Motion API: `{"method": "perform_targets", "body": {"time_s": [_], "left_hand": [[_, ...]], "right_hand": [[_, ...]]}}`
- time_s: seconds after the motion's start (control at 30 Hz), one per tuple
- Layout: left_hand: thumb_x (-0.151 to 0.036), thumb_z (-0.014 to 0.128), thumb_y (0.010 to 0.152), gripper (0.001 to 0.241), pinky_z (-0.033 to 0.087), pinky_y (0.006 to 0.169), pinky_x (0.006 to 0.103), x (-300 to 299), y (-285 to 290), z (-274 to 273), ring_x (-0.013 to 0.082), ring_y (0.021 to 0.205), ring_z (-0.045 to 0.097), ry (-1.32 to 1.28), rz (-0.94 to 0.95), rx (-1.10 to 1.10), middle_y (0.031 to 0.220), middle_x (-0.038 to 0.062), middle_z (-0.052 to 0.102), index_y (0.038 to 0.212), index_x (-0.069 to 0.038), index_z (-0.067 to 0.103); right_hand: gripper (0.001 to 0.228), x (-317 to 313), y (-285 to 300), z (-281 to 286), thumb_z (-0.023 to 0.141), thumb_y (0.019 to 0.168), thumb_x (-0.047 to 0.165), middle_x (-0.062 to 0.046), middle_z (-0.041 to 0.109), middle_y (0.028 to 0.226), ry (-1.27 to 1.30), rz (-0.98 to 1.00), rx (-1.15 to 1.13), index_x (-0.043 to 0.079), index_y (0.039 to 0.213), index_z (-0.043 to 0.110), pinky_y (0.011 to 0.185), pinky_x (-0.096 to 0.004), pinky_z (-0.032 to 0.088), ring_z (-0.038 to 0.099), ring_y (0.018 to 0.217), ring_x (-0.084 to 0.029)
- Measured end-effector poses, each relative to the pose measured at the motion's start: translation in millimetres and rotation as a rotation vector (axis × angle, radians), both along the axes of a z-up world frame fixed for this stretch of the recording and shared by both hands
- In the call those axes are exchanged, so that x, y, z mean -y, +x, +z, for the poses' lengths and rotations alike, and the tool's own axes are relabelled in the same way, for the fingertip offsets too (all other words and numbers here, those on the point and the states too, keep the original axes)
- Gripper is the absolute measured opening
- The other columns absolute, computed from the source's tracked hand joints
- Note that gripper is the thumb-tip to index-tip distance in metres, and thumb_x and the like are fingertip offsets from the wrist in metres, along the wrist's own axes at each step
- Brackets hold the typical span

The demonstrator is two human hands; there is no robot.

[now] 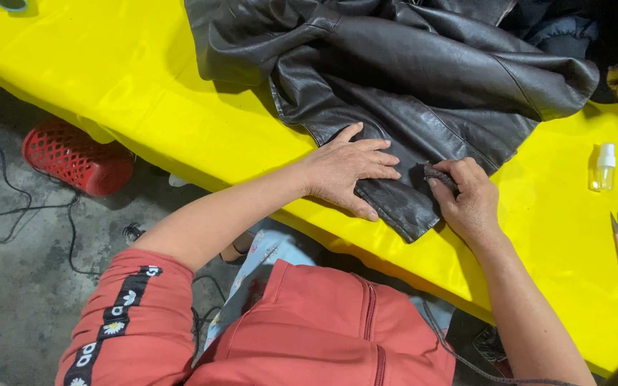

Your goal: The person is repairing a leather jacket by applying a repair compound to the seams, drying it with a hairdryer, and smoothing the surface.

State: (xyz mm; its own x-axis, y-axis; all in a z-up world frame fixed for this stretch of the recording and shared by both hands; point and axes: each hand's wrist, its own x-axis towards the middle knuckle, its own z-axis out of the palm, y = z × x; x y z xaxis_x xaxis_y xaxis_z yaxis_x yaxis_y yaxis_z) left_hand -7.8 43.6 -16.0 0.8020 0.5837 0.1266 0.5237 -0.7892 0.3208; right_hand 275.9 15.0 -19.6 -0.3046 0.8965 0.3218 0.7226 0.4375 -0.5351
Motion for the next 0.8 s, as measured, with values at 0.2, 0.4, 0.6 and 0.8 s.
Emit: {"method": "perform_targets", "body": {"time_s": [0.2, 0.4, 0.6, 0.8], "left_hand": [[-0.083, 0.062, 0.078, 0.088, 0.006, 0.123, 0.0617, 0, 0, 0, 0.0268, 0.152, 0.035, 0.009, 0.001, -0.010, 0.153, 0.004, 0.055, 0.145, -0.026, 0.058], [-0.084, 0.062, 0.078, 0.090, 0.006, 0.124, 0.0619, 0, 0, 1, 0.0272, 0.152, 0.035, -0.006, -0.003, -0.010, 0.153, 0.005, 0.055, 0.146, -0.025, 0.058], [-0.082, 0.064, 0.078, 0.089, 0.005, 0.124, 0.0619, 0, 1, 0, 0.0268, 0.152, 0.035, -0.007, 0.000, -0.015, 0.153, 0.005, 0.055, 0.146, -0.025, 0.057], [-0.077, 0.072, 0.074, 0.093, 0.005, 0.123, 0.0644, -3, -3, -7, 0.0293, 0.152, 0.034, -0.036, -0.013, 0.035, 0.155, 0.006, 0.054, 0.150, -0.026, 0.053]], "right_hand": [[0.022, 0, 0, 0, 0.075, 0.095, 0.003, -0.024, 0.066, 0.100, 0.029, 0.006, 0.017, 0.001, 0.116, 0.072, 0.090, -0.048, 0.054, 0.067, 0.101, -0.042], [0.021, 1, -1, 0, 0.075, 0.095, 0.004, -0.023, 0.066, 0.100, 0.009, -0.013, 0.018, 0.002, 0.116, 0.072, 0.091, -0.046, 0.054, 0.067, 0.101, -0.040], [0.021, 1, 1, -5, 0.075, 0.094, 0.003, -0.023, 0.065, 0.097, 0.040, 0.005, -0.024, 0.001, 0.115, 0.073, 0.086, -0.044, 0.055, 0.067, 0.095, -0.038], [0.019, 10, -2, -3, 0.073, 0.098, 0.002, -0.023, 0.062, 0.096, 0.135, 0.054, -0.139, -0.001, 0.117, 0.072, 0.082, -0.043, 0.054, 0.066, 0.093, -0.038]]}}
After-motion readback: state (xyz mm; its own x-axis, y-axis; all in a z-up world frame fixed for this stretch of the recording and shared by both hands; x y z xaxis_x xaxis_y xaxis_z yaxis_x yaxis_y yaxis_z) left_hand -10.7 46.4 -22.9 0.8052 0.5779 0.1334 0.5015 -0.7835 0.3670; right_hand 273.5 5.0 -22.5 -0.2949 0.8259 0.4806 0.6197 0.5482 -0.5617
